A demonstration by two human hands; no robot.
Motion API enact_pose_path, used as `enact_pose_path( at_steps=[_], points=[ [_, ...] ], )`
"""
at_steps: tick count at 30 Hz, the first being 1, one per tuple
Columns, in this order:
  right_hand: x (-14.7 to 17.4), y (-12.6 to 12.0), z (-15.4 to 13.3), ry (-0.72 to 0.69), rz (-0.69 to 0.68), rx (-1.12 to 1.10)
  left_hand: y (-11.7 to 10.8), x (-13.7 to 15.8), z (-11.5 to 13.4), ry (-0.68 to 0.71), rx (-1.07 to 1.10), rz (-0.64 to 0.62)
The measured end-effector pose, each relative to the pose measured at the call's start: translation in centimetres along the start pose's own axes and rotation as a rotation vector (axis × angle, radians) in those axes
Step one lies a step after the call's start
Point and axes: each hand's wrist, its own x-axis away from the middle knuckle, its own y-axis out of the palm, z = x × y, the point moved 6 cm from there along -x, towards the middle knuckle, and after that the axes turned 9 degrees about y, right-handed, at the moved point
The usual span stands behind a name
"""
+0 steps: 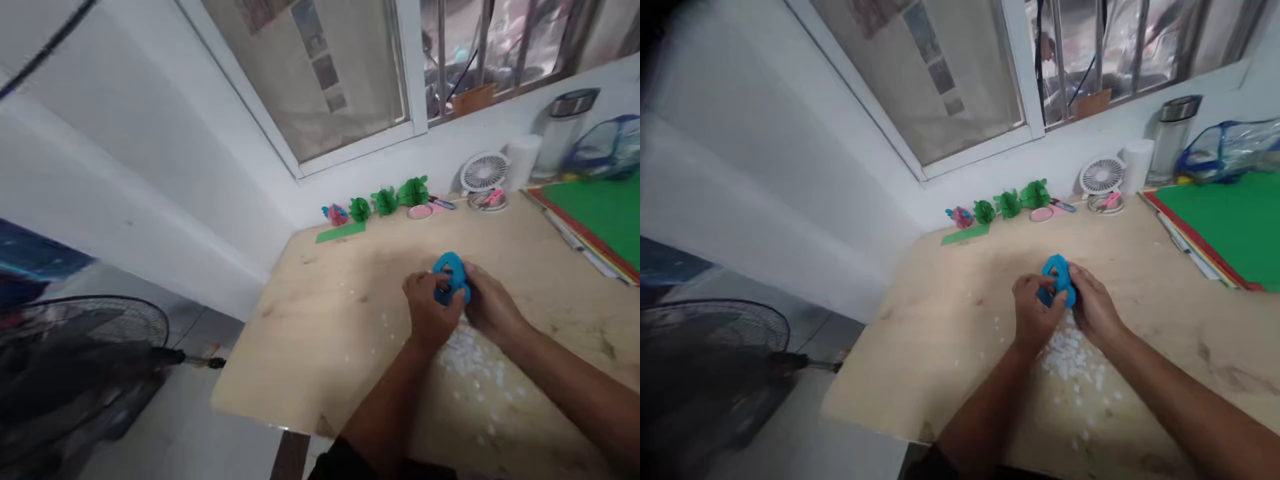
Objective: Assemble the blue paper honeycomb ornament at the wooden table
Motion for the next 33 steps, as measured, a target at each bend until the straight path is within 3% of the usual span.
enact_pose_path(
  at_steps=[9,23,33],
  points=[
    [-0.2,0.4,-0.1,-0.065,-0.038,0.066,0.2,0.5,-1.5,-0.171,0.176,0.054],
    [0.5,0.8,-0.5,-0.066,-0.028,0.091,-0.2,0.1,-1.1,-0.176,0.152,0.063],
    [0.3,0.4,-0.4,-0.093,-0.061,0.192,-0.1,-0.3,-1.5,-0.302,0.206,0.022]
  ],
)
